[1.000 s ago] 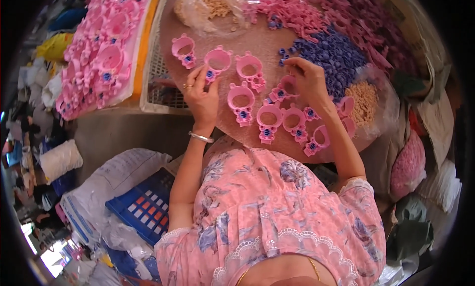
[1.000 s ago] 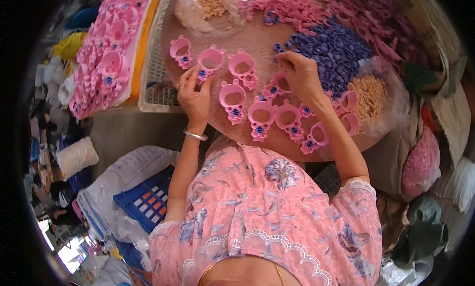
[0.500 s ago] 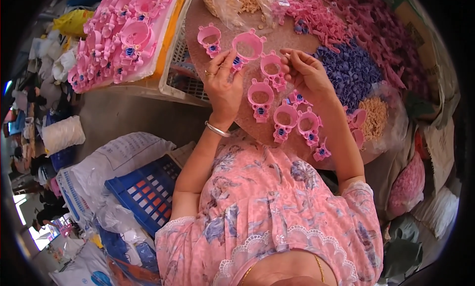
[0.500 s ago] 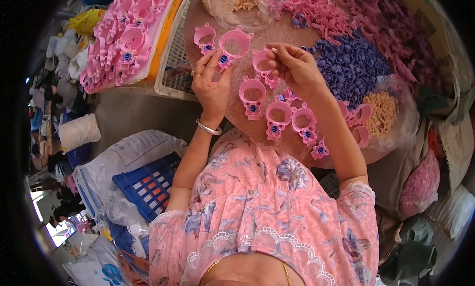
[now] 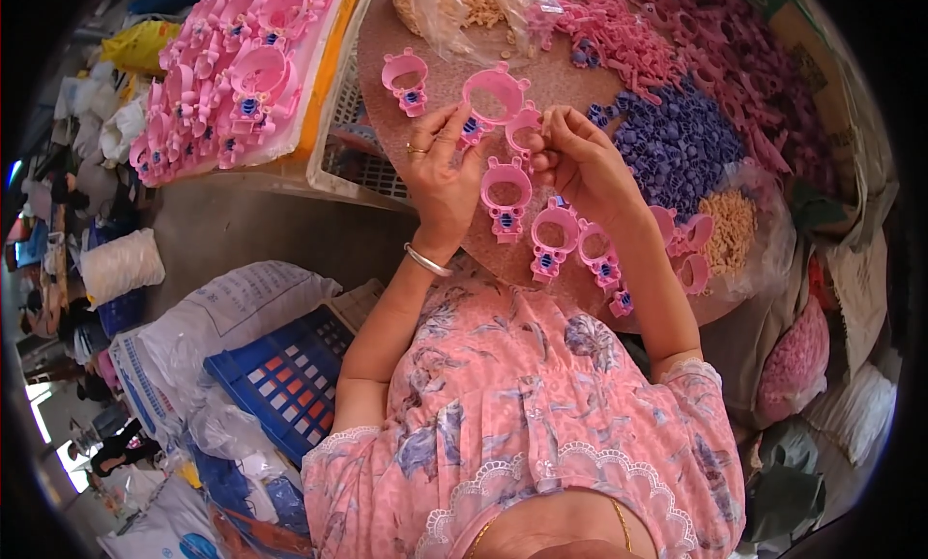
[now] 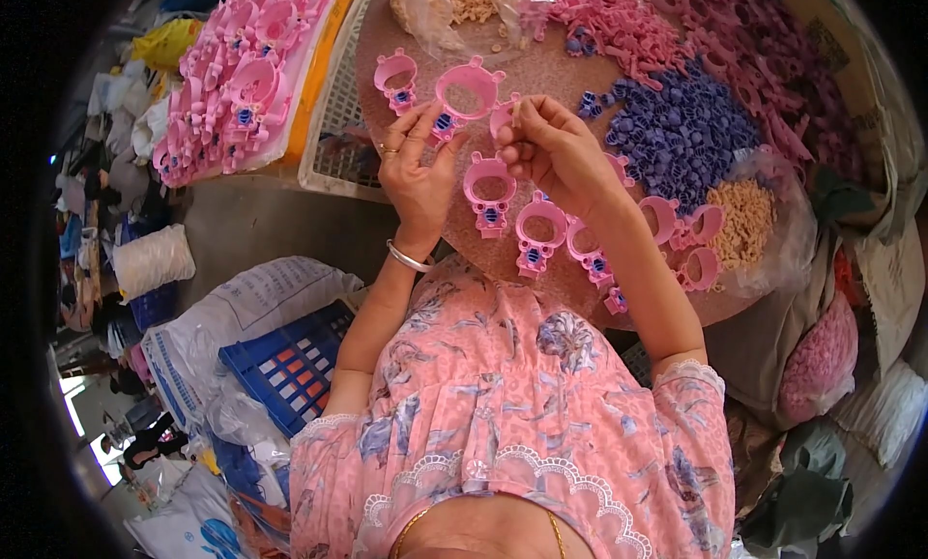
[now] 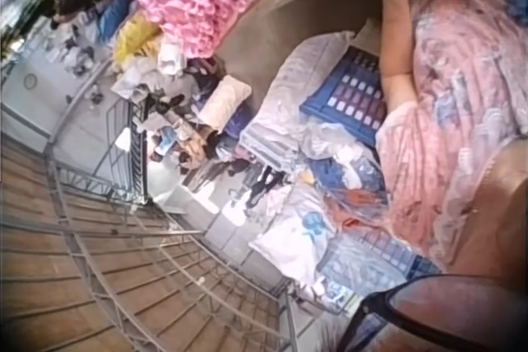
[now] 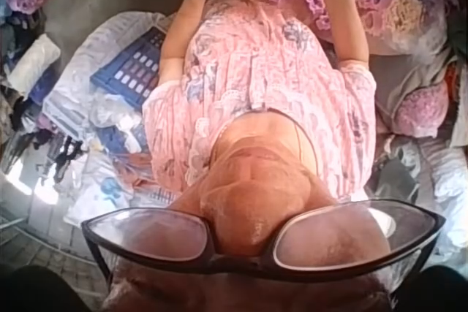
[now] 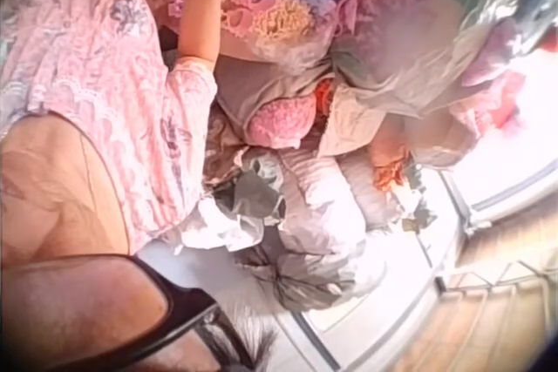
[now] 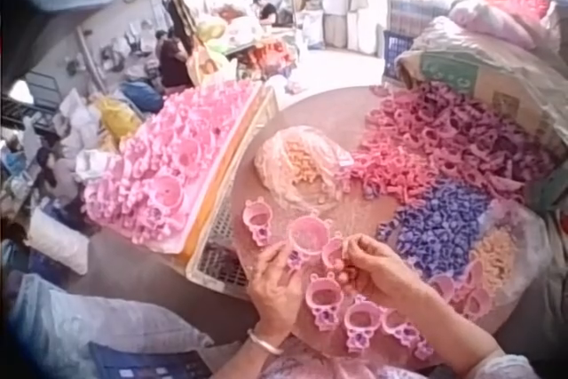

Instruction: Assembling small pink plastic bear-shaped toy parts by hand at a factory workbench.

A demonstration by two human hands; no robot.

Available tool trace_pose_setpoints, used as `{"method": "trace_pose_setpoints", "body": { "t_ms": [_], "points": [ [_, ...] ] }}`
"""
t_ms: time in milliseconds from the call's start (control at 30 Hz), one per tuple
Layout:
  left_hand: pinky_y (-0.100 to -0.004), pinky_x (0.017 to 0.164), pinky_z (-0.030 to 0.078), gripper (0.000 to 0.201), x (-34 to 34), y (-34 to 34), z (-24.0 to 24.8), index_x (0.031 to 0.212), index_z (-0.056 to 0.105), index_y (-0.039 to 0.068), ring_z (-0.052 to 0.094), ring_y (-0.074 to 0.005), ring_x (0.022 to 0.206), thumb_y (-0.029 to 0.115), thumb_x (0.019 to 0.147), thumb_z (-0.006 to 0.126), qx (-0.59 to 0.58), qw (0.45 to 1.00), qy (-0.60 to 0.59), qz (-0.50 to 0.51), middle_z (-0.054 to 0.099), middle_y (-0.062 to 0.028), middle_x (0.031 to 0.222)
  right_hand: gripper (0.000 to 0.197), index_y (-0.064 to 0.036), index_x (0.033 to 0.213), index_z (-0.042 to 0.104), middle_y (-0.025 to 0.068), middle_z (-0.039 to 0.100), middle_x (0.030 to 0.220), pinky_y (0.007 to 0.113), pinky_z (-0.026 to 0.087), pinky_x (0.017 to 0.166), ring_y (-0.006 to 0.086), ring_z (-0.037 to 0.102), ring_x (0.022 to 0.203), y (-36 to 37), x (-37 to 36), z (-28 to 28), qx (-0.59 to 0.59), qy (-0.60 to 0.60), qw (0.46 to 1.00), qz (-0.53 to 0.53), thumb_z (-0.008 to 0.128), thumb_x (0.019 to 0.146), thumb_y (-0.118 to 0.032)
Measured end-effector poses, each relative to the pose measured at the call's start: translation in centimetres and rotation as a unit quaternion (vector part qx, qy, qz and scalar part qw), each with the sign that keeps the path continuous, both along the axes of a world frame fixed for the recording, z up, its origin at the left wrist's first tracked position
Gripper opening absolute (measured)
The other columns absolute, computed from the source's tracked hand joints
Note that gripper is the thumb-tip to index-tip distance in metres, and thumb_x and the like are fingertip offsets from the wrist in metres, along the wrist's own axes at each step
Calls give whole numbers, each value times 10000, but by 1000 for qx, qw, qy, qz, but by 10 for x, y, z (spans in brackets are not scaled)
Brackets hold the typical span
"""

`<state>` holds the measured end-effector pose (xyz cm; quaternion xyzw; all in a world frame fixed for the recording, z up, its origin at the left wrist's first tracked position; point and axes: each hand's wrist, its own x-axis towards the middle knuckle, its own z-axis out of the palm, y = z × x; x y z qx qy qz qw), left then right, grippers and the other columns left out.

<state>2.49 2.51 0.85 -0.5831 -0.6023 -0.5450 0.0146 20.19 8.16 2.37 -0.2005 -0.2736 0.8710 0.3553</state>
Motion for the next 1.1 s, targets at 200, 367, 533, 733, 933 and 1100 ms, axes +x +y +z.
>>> {"method": "trace_pose_setpoints", "body": {
  "t_ms": [200, 367, 533, 733, 933, 1100],
  "points": [
    [-337, 814, 503, 461, 2, -3, -2, 1105, 670, 62, 613, -243, 946, 34, 660, 789, -2, 1000, 11, -10, 631, -76, 1057, 146, 0, 1010, 648, 59, 676, 952, 231, 521, 607, 111, 633, 732, -10, -11, 9, 57, -125, 982, -133, 574, 943, -106],
    [-358, 836, 492, 468, 5, -6, -1, 1130, 651, 40, 592, -267, 984, -22, 674, 740, 10, 999, 21, -33, 612, -95, 1091, 108, -10, 958, 675, 70, 685, 932, 246, 517, 636, 148, 652, 747, -22, -21, 20, 451, -404, 758, -242, 635, 858, -13],
    [-367, 849, 486, 444, 4, -8, -6, 1186, 619, 25, 582, -290, 989, -9, 746, 666, 16, 995, 62, -70, 597, -113, 1128, 150, -40, 926, 685, 106, 665, 842, 302, 511, 663, 232, 651, 742, -25, -26, 29, 624, -468, 567, -266, 664, 786, 12],
    [-378, 856, 486, 423, 10, -10, -5, 1201, 606, 12, 585, -295, 982, -16, 781, 636, 14, 997, 65, -39, 596, -118, 1107, 212, -35, 968, 631, 94, 652, 792, 363, 494, 691, 284, 623, 749, -26, -35, 35, 636, -526, 509, -242, 671, 762, -2],
    [-364, 866, 508, 425, 8, -9, -7, 1169, 626, 14, 613, -299, 1022, -38, 750, 679, 71, 995, 44, -59, 628, -127, 1093, 254, -35, 992, 602, 102, 656, 792, 359, 488, 669, 266, 626, 722, -23, -35, 33, 631, -515, 537, -219, 686, 755, -7],
    [-353, 872, 510, 483, 0, -14, -6, 1174, 636, 46, 618, -293, 1065, 2, 707, 748, 44, 998, -37, -28, 652, -122, 1101, 445, -47, 1039, 597, 48, 581, 875, 283, 476, 671, 154, 554, 737, -25, -33, 56, 540, -498, 654, -180, 815, 652, -83]
  ]
}}
